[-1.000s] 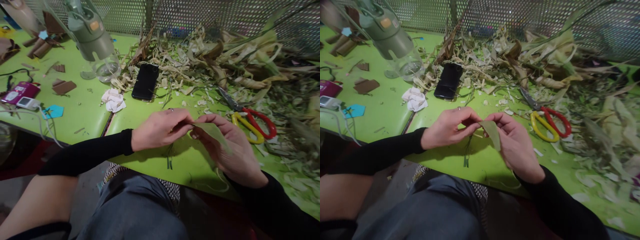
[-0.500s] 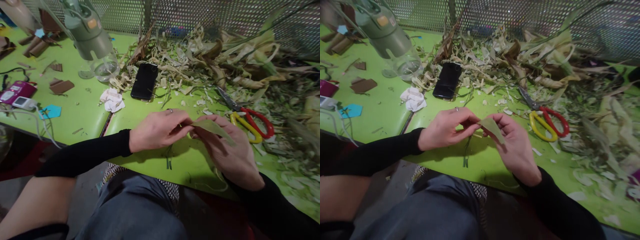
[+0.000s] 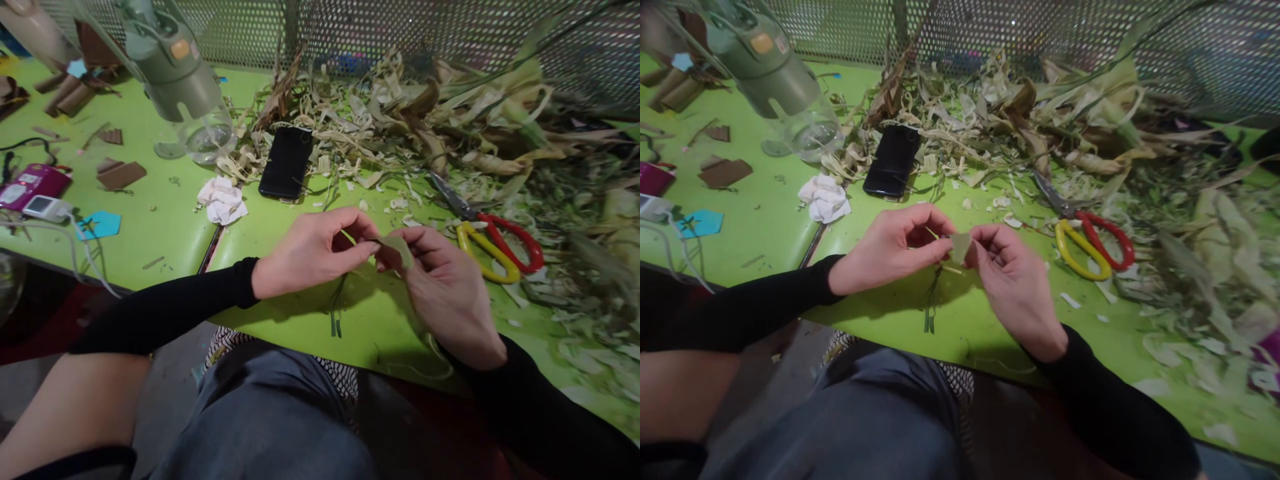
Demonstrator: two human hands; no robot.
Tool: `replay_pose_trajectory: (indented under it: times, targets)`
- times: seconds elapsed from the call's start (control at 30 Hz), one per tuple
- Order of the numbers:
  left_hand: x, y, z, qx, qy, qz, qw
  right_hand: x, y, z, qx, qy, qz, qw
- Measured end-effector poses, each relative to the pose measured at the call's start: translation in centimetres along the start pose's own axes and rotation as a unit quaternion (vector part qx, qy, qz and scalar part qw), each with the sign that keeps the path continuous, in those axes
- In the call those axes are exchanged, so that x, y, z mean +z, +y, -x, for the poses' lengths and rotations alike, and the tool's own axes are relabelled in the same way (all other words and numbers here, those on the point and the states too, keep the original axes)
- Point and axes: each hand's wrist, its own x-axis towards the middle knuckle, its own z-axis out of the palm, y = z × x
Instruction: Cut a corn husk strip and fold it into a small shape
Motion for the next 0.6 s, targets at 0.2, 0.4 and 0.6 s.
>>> replay_pose_trajectory:
  times: [0.2,0.4,0.6]
  targets:
    - [-0.14,0.29,-0.13,-0.034,-0.014,0.037,0.999,0.14,-0.17,-0.12,0.029,-0.011,-0.008,0.999]
    - [-0.51,0.14,-0.48,-0.162,-0.060,0.170,0.970,0.21,0.42,-0.24,-0.054,0.008,0.018,0.998]
    - [-0.14,-0.16,-0.38,-0.087,-0.036,0.117,0.989,-0.03,0.48,-0.08,-0.037,0.004,0.026,0.999]
